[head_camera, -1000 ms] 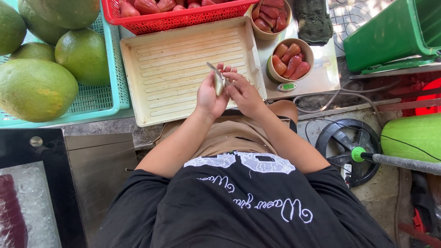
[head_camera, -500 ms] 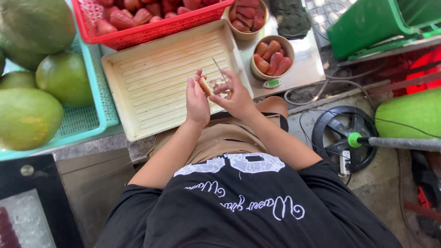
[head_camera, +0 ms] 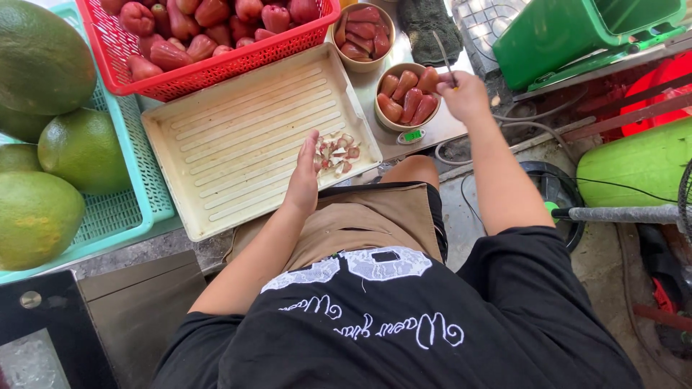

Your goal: Cleaning, peeling, and slicing rose apples into segments and placing them into cups for sale at a fruit stall.

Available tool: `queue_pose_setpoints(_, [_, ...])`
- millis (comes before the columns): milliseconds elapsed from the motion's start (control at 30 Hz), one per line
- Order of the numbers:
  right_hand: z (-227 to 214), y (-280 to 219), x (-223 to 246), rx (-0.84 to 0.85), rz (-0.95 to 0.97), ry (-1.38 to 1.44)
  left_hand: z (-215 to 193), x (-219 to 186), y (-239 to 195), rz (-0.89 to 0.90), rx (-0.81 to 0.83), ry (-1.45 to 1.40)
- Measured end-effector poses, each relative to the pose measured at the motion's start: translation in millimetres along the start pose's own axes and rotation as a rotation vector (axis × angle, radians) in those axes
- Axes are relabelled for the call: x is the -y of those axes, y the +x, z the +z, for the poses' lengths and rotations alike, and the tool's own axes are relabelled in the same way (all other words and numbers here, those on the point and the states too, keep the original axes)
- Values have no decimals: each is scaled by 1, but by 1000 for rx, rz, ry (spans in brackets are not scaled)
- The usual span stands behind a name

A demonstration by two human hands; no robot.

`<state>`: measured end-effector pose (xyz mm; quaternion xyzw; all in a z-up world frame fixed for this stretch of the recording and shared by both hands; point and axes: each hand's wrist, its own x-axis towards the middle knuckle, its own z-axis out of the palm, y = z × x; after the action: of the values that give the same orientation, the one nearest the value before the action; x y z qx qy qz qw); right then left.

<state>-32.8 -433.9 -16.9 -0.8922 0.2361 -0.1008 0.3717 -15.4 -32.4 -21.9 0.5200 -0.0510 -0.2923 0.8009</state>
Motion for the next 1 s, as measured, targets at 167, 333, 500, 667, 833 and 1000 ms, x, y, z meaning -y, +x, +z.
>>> queue_pose_setpoints(167, [-9, 12, 4, 40, -41, -151, -1, 1, -1, -46, -15, 122])
queue_pose_setpoints(333, [10, 17, 11, 15, -26, -189, -2, 0, -3, -98, -42, 110])
queue_pose_setpoints(500, [13, 17, 9, -11, 0, -144, -6, -3, -6, -117, -29, 127])
queue_pose_setpoints(667, [18, 24, -11, 122, 178, 422, -4, 10, 2, -106, 20, 165])
queue_pose_setpoints(833, [28, -57, 95, 286, 386, 1057, 45, -21, 11, 100, 193, 380])
queue_pose_setpoints(1000, [76, -129, 124, 291, 211, 1109, 68, -11, 35, 250, 180, 272])
